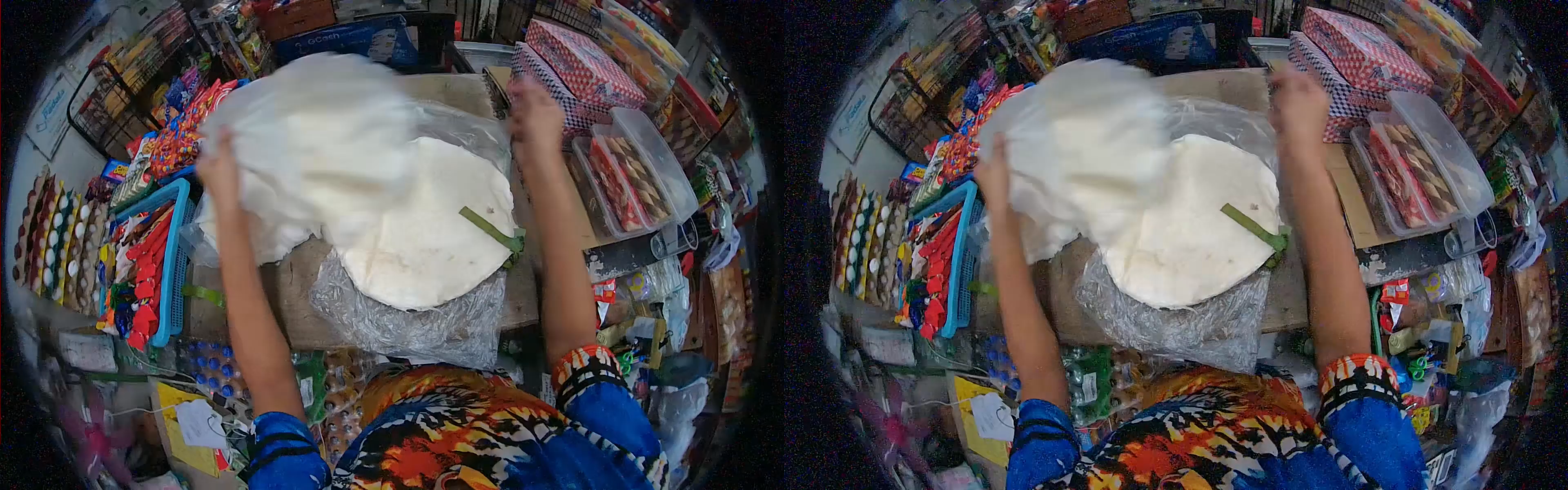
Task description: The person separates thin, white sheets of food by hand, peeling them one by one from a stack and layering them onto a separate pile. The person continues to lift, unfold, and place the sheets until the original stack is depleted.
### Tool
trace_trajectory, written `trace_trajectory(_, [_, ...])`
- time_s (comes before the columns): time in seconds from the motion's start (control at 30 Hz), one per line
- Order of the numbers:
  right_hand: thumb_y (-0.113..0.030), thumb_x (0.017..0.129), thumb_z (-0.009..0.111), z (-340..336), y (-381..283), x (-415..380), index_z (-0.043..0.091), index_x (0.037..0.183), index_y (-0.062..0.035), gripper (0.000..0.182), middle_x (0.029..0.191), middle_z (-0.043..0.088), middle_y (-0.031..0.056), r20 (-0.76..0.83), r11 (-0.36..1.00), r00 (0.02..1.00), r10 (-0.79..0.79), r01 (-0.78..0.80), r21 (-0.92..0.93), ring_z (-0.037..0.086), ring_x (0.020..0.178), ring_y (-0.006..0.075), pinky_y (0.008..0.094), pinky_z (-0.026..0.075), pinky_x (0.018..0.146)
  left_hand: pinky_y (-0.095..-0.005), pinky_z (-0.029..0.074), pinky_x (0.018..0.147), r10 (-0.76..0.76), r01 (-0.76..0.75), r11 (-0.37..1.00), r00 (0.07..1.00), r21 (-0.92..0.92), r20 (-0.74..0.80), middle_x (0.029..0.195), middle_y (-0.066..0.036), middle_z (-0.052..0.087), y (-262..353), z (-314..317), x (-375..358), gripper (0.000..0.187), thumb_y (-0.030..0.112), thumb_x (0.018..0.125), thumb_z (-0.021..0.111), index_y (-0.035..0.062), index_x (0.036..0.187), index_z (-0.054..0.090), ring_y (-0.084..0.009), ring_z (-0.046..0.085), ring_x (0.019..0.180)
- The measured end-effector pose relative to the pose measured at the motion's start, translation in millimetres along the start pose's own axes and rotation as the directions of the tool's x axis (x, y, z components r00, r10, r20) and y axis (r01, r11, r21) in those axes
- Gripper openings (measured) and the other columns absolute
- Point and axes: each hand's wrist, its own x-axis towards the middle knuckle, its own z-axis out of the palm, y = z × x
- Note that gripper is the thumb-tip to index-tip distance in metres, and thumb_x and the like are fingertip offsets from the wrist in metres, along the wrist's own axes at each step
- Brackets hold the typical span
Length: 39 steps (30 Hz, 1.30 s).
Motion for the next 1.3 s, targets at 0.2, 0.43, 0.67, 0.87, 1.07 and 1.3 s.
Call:
trace_trajectory(0.2, [-0.027, 0.092, 0.057, 4, 0, -5, 0.063, 0.075, -0.0053, 0.028, 0.054, 0.046, -0.0042, 0.136, 0.991, 0.991, -0.014, 0.031, -0.126, 0.036, 0.043, 0.0038, 0.0217, 0.027, 0.039, -0.0306, 0.048, 0.08, -0.331, 0.345, 0.931, 0.936, -0.116, 0.122, 0.102, -0.011, 0.067, 11, -42, 16, 0.037, 0.028, 0.086, 0.066, -0.0025, 0.107, 0.064, -0.016, 0.061, 0.091])
trace_trajectory(0.43, [-0.035, 0.081, 0.069, 41, 2, -48, 0.056, 0.12, -0.0018, 0.052, 0.1, 0.062, 0.0121, 0.558, 0.939, 0.83, -0.017, 0.205, -0.275, 0.058, 0.093, 0.0163, 0.0264, 0.047, 0.076, -0.0278, 0.044, 0.088, 0.005, 0.272, 0.884, 0.808, -0.38, 0.589, 0.107, -0.005, 0.062, 96, -2, -57, 0.042, 0.033, 0.088, 0.064, 0.0008, 0.115, 0.059, -0.0131, 0.057, 0.095])
trace_trajectory(0.67, [-0.048, 0.073, 0.074, 45, -1, -62, 0.054, 0.123, 0.0017, 0.073, 0.114, 0.06, 0.0191, 0.767, 0.914, 0.57, 0.296, 0.064, -0.401, 0.057, 0.107, 0.0257, 0.034, 0.045, 0.091, -0.0245, 0.042, 0.086, 0.062, 0.393, 0.795, 0.706, -0.462, 0.706, 0.106, -0.001, 0.06, 113, 3, -84, 0.044, 0.038, 0.088, 0.064, 0.0042, 0.116, 0.057, -0.0094, 0.053, 0.099])
trace_trajectory(0.87, [-0.031, 0.08, 0.072, 50, -15, -67, 0.065, 0.102, 0.0055, 0.043, 0.084, 0.068, 0.0089, 0.611, 0.934, 0.739, 0.283, -0.067, -0.351, 0.062, 0.071, 0.013, 0.0251, 0.05, 0.066, -0.0267, 0.049, 0.076, -0.227, 0.549, 0.742, 0.746, -0.385, 0.626, 0.097, -0.003, 0.064, 106, 5, -68, 0.044, 0.043, 0.085, 0.066, 0.0069, 0.107, 0.059, -0.0133, 0.062, 0.086])
trace_trajectory(1.07, [-0.021, 0.078, 0.073, 35, -20, -45, 0.065, 0.104, 0.0052, 0.038, 0.085, 0.068, 0.0098, 0.521, 0.941, 0.834, 0.18, 0.008, -0.337, 0.062, 0.073, 0.0111, 0.0249, 0.049, 0.066, -0.0309, 0.053, 0.068, -0.261, 0.539, 0.634, 0.824, -0.555, 0.502, 0.093, -0.007, 0.065, 45, -7, -21, 0.041, 0.041, 0.085, 0.066, 0.0054, 0.104, 0.059, -0.0176, 0.064, 0.076])
trace_trajectory(1.3, [-0.02, 0.078, 0.073, -2, -30, -8, 0.061, 0.107, 0.0033, 0.039, 0.091, 0.067, 0.0102, 0.264, 0.977, 0.954, 0.138, -0.088, -0.192, 0.066, 0.073, 0.0171, 0.0282, 0.053, 0.067, -0.0341, 0.053, 0.071, -0.399, 0.424, 0.645, 0.896, -0.636, 0.193, 0.095, -0.014, 0.066, -48, -68, 41, 0.042, 0.035, 0.086, 0.065, -0.0008, 0.108, 0.059, -0.023, 0.065, 0.081])
